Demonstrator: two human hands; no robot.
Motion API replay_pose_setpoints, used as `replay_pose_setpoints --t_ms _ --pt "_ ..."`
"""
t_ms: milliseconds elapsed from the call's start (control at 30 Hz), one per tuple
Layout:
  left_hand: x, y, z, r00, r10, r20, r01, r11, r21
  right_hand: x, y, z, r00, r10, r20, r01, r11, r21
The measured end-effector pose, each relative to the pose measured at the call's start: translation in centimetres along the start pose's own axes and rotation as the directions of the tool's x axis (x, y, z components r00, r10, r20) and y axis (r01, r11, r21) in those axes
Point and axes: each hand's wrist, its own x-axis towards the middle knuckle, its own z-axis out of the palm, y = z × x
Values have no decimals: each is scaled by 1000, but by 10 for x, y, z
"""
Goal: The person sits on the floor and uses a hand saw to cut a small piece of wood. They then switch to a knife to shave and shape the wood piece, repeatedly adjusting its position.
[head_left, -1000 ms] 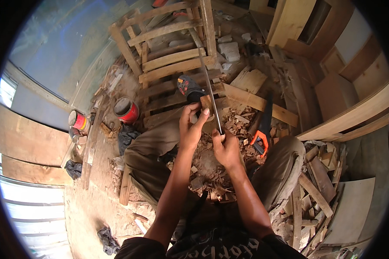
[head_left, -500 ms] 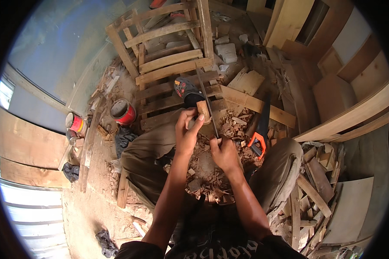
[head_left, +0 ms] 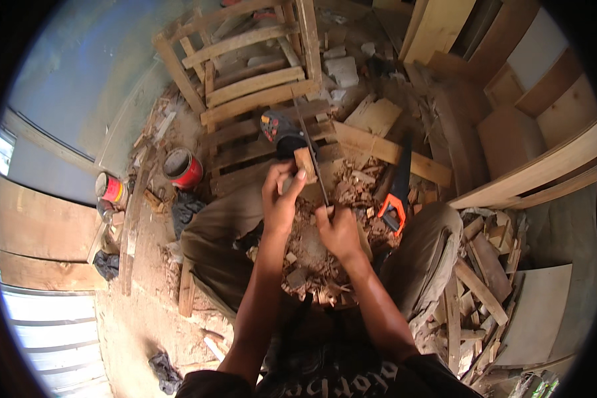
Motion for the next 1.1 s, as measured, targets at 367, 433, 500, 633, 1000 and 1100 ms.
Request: replay_pose_setpoints --t_ms 367,433,500,633,1000,1100 --pt "-2 8 6 997 -57 -54 55 998 -44 -17 -64 -28 996 -38 -79 68 899 432" --pt "0 1 2 999 -32 -36 31 999 -24 -21 -56 -19 959 -200 -203 276 829 486" --pt "1 -5 -3 999 -14 -45 13 1000 -14 -15 -30 -7 975 -170 -141 199 954 224" --pt "0 -3 4 1000 17 -24 -18 999 -48 -4 -17 -6 1000 -2 -19 3 997 74" --pt "2 -6 7 1000 15 15 -15 999 39 -12 -15 -9 997 75 20 -78 977 197" --pt "2 -5 0 999 -24 -24 25 999 27 -4 -22 -14 857 313 410 -515 563 647"
